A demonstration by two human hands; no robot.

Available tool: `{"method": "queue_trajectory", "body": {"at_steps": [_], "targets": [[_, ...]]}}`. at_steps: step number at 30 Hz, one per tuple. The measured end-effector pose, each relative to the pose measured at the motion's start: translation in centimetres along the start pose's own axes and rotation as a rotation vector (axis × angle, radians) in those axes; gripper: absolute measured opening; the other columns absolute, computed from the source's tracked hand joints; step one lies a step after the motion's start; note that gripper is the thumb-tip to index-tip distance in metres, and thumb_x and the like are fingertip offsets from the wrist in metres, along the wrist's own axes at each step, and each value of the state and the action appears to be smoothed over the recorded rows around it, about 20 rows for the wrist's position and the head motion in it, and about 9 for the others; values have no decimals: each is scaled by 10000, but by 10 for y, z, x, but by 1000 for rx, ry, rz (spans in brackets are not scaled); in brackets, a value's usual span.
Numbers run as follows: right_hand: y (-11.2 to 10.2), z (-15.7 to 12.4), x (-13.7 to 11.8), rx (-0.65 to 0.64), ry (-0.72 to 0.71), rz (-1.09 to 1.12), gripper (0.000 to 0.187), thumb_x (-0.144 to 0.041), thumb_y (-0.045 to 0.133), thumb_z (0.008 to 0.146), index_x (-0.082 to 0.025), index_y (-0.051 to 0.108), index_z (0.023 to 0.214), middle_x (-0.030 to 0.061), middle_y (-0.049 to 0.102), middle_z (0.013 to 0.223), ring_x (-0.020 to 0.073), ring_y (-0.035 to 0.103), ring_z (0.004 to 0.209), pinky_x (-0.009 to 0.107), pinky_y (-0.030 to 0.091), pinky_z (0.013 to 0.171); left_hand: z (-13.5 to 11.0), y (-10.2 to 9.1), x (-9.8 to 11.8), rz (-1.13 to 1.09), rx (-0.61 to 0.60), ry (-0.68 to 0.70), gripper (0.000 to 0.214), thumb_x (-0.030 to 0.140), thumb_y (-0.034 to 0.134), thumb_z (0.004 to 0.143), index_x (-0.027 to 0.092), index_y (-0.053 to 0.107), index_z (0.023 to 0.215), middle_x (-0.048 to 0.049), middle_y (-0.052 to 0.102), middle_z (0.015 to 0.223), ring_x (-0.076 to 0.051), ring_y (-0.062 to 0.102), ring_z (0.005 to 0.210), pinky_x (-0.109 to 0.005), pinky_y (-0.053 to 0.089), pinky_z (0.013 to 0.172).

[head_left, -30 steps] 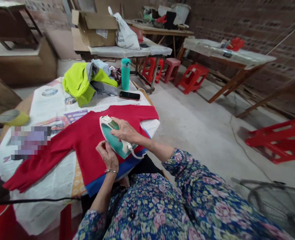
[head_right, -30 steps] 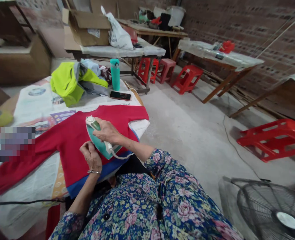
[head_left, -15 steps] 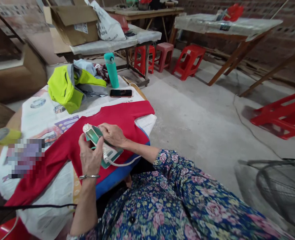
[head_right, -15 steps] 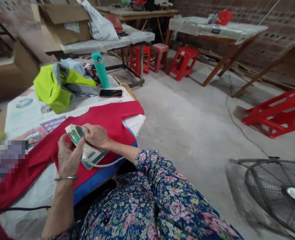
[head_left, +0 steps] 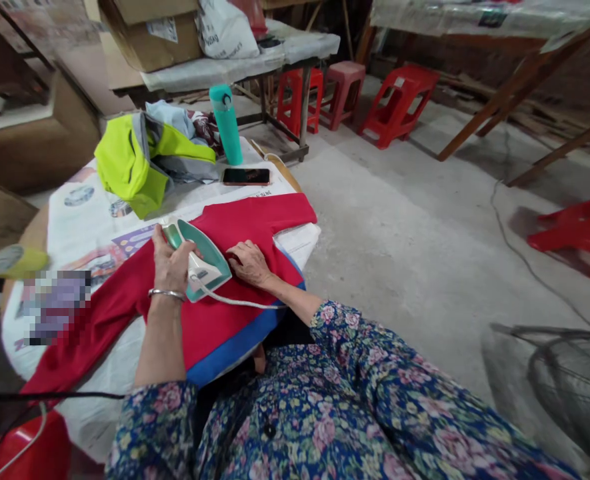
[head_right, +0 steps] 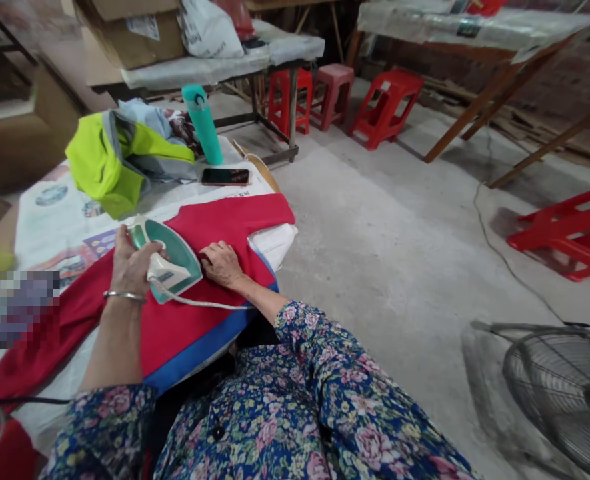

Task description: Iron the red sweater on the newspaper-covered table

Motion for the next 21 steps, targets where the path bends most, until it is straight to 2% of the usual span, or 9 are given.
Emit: {"method": "queue_trajectory", "body": {"at_steps": [3, 6, 8, 11, 13, 15, 18, 21], "targets": [[2, -1, 0, -4, 2, -14, 377, -153, 607, 1091, -166, 777, 1427, 166, 758, 1389, 320, 604, 1329, 430, 477, 1143, 17, 4, 14, 26, 24, -18, 925, 20, 623, 831, 176, 283, 1677, 122, 501, 678, -146, 565, 563, -284, 572, 640], [2, -2, -2, 15, 3, -35, 417, -163, 603, 1088, -189, 752, 1476, 174, 734, 1433, 338, 592, 1355, 466, 497, 1140, 22, 0, 16, 60, 50, -27, 686, 37, 646, 815, 192, 465, 1458, 115, 499, 685, -141, 572, 581, -276, 563, 630], [3, -3, -3, 22, 5, -56, 438, -192, 592, 1097, -199, 739, 1510, 179, 717, 1478, 343, 584, 1390, 479, 493, 1158, 15, -11, 9, 79, 45, -33, 587, 71, 686, 775, 199, 521, 1324, 105, 526, 667, -145, 550, 547, -269, 522, 573], [5, -4, -4, 40, 24, -78, 486, -225, 581, 1109, -187, 704, 1578, 193, 660, 1602, 349, 540, 1507, 508, 439, 1251, -4, -36, -10, 98, -5, 4, 562, 190, 750, 703, 212, 545, 1226, 95, 559, 622, -157, 522, 472, -271, 446, 483], [8, -5, -4, 38, 18, -89, 524, -233, 565, 1122, -171, 661, 1633, 199, 602, 1697, 356, 487, 1598, 561, 372, 1330, -16, -53, -21, 91, -35, 51, 582, 282, 782, 657, 222, 551, 1188, 93, 576, 609, -163, 524, 447, -276, 432, 458], [12, -6, -4, 6, -24, -108, 551, -255, 550, 1139, -163, 618, 1678, 196, 545, 1766, 368, 422, 1675, 637, 287, 1385, -21, -62, -27, 71, -8, 80, 574, 318, 788, 634, 229, 553, 1150, 89, 581, 602, -167, 532, 443, -279, 435, 453], [18, -7, -2, -41, -138, -132, 555, -314, 579, 1143, -209, 615, 1688, 169, 509, 1803, 396, 366, 1724, 748, 227, 1384, -9, -61, -29, 61, 105, 85, 508, 276, 761, 678, 235, 550, 1138, 84, 553, 601, -177, 545, 455, -287, 453, 463], [21, -8, -1, -61, -241, -141, 525, -344, 621, 1132, -290, 656, 1653, 129, 536, 1790, 410, 377, 1722, 797, 243, 1359, 17, -49, -25, 52, 175, 81, 488, 230, 737, 749, 234, 544, 1197, 45, 598, 685, -231, 655, 550, -360, 575, 564]]}}
Point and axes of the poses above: each hand's wrist, its own z-axis towards the middle knuckle, its own y-axis out of the palm, x = y × z, the point moved 2 cm from there along z, towards the middle knuckle
